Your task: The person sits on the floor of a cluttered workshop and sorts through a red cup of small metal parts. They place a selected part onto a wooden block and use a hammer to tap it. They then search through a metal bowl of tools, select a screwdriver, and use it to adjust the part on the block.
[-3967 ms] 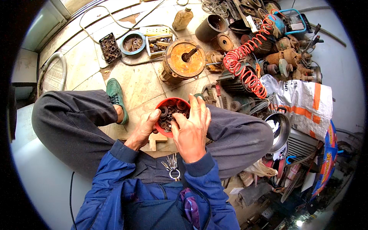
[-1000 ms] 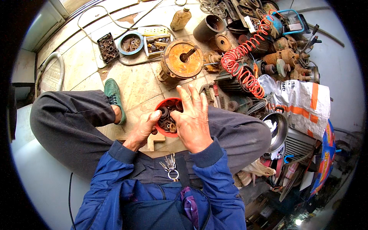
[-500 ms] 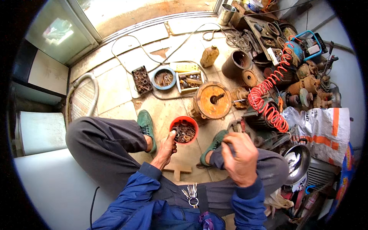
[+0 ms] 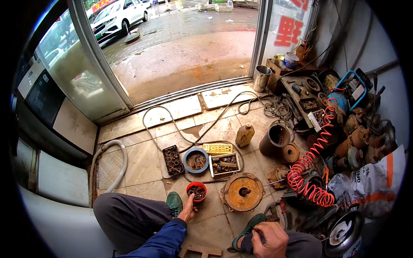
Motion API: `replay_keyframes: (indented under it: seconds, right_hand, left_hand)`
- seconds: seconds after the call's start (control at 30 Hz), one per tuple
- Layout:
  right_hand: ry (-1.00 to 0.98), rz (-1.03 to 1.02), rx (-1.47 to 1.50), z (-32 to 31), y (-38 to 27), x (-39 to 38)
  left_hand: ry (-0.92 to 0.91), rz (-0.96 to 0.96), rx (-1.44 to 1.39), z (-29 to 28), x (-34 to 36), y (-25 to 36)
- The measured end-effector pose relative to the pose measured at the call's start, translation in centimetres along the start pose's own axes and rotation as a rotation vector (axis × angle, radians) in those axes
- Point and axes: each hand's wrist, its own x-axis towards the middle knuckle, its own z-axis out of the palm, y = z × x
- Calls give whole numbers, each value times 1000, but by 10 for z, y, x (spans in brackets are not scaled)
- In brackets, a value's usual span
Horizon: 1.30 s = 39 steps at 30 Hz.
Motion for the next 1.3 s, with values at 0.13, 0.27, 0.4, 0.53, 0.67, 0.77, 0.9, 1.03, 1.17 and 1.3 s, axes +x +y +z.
replay_keyframes:
  seconds: [0.13,0.27,0.4,0.53,0.67,0.77,0.9,1.03,1.17,1.3]
  right_hand:
    - [-5,-64,42,2,-4,-1]
    - [-5,-97,80,4,-21,-1]
    - [21,-76,125,-2,-21,-1]
    - [-32,-95,217,-17,-43,9]
    - [-103,-97,333,-21,-53,19]
    - [-210,29,491,-5,-30,8]
    - [-330,311,817,27,-18,-23]
    - [-265,429,921,41,-6,-36]
    - [-241,435,935,45,-3,-38]
    - [-235,454,961,40,-5,-36]
  left_hand:
    - [12,-210,-95,2,-20,-18]
    - [-357,-98,-62,2,-29,-47]
    - [-711,135,53,54,-146,36]
    - [-957,568,163,62,-270,135]
    - [-833,842,319,26,-390,176]
    - [-800,810,199,5,-407,160]
    - [-771,701,130,9,-382,119]
    - [-824,811,259,24,-375,100]
    - [-834,708,254,22,-374,98]
    - [-877,754,226,24,-372,98]
